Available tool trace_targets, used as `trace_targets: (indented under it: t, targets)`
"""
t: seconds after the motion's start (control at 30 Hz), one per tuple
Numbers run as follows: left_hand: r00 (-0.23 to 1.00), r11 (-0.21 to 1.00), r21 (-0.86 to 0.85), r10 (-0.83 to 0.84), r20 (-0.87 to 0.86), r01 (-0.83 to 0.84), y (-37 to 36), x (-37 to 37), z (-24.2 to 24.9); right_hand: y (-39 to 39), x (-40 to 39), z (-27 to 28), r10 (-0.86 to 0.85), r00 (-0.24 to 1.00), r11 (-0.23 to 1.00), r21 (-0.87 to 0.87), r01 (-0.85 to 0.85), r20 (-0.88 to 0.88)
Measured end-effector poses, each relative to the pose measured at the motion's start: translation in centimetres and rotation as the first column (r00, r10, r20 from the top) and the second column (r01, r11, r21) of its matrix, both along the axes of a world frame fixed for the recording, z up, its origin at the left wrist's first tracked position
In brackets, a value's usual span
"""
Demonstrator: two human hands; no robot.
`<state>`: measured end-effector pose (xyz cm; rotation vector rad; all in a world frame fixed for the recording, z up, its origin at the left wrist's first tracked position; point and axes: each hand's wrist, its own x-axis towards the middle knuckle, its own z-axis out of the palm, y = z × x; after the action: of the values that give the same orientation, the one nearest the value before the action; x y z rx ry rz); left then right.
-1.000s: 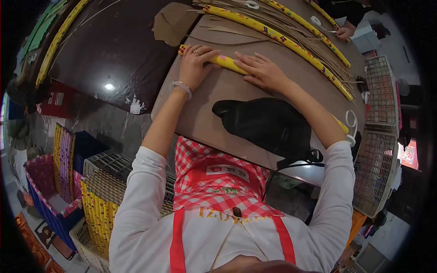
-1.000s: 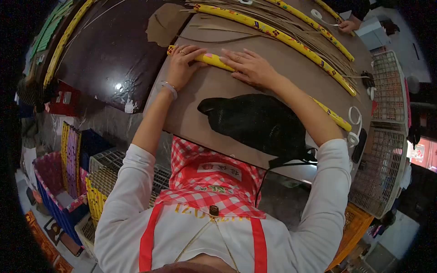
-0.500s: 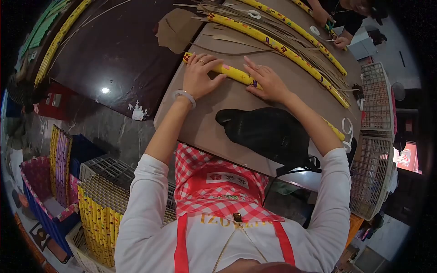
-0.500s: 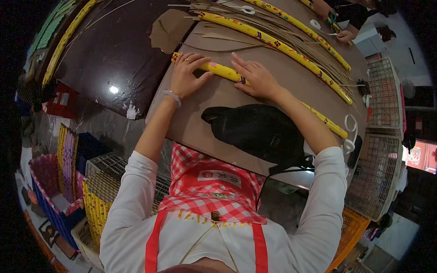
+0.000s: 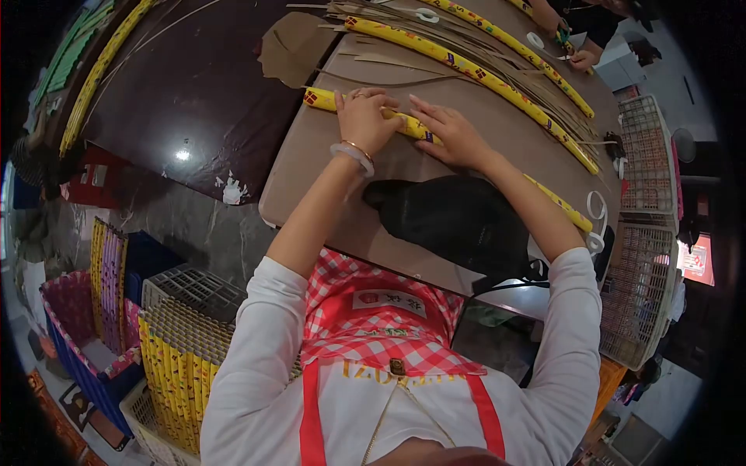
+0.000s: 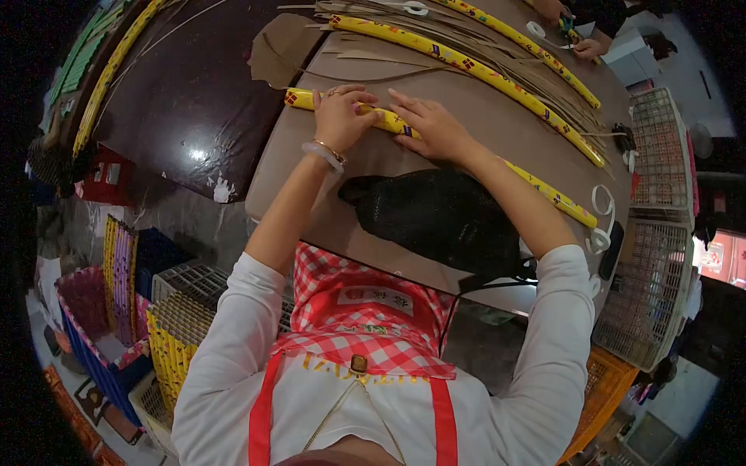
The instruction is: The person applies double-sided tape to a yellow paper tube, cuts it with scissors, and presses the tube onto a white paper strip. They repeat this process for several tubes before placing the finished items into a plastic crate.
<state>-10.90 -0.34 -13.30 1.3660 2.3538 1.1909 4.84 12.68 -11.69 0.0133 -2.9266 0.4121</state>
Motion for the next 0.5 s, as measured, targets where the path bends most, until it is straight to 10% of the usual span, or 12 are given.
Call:
trace_targets:
  t: [0.5]
  targets:
    - [0.991, 0.989, -0.111, -0.091, 0.097, 0.101, -0.5, -1.6, 0.7, 0.1, -0.1, -0.7, 0.007, 0.997, 0.999, 0.035, -0.004, -0.081]
